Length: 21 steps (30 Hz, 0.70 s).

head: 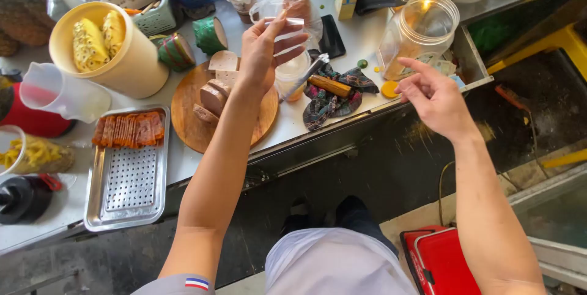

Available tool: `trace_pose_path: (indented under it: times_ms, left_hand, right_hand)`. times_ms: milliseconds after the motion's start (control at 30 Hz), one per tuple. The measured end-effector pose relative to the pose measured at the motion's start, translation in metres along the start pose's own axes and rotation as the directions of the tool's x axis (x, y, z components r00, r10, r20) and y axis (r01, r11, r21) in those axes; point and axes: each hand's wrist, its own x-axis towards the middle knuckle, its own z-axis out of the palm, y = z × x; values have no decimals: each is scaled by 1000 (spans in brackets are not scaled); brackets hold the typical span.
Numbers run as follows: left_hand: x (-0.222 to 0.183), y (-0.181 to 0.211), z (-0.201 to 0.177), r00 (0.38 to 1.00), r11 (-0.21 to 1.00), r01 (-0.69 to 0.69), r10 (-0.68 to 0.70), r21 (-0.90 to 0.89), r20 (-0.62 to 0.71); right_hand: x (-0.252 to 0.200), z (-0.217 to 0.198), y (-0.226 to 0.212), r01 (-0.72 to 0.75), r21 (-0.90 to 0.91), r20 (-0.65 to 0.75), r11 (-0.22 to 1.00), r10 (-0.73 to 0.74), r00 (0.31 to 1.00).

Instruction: Preparing a banh mi sandwich with meat and vegetables and preparing a cold drink for a customer.

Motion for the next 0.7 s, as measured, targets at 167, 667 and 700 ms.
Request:
trace_pose_path:
  times_ms: [167, 667, 700]
  left_hand:
    - [-15, 44, 26, 1000, 636, 12, -19, 771, 0]
    - [-3, -111, 506, 819, 579, -570, 460, 583, 344]
    - [13, -139, 528, 822, 594, -564, 340, 574, 457]
  right_hand:
    - [-13, -58, 24, -23, -11, -123, 1000, 22, 992]
    - [-64, -449, 188, -66, 70, -413, 995, 89, 906]
    - [-66, -471, 199, -80, 59, -436, 995, 98, 894]
